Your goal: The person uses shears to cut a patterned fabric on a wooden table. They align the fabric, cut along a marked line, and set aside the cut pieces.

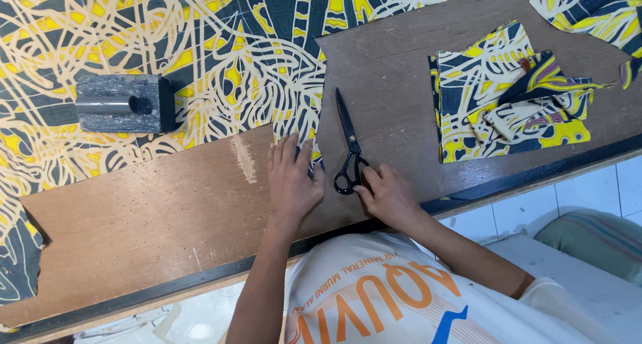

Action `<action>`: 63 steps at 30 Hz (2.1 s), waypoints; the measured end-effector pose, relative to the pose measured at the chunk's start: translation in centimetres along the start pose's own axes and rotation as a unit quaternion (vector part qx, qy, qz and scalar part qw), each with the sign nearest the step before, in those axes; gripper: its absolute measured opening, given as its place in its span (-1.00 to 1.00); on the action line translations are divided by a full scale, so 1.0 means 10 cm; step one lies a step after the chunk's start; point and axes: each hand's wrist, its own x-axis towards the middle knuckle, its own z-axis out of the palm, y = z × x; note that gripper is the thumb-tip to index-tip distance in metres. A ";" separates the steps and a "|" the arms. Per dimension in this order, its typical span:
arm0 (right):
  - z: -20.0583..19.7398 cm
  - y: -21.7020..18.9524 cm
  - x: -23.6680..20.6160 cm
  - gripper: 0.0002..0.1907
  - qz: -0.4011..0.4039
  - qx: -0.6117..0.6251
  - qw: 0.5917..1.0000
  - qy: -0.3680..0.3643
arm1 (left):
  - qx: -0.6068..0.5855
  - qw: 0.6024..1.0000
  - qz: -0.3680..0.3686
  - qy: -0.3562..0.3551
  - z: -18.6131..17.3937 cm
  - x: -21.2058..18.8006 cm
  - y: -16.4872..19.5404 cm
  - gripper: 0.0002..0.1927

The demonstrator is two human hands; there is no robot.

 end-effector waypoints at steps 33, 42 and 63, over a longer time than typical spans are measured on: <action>-1.32 1.44 1.41 -0.66 0.195 0.184 0.905 -0.331 | 0.068 0.996 0.004 0.065 0.38 0.32 -0.04 -0.67; -1.54 1.30 2.49 -0.39 0.119 0.073 0.917 -0.375 | 0.097 0.990 -0.001 0.098 0.52 1.06 0.08 -0.51; -1.58 1.08 3.27 -0.37 0.015 -0.018 0.867 -0.498 | 0.169 0.982 0.017 0.084 0.69 1.19 -0.09 -0.64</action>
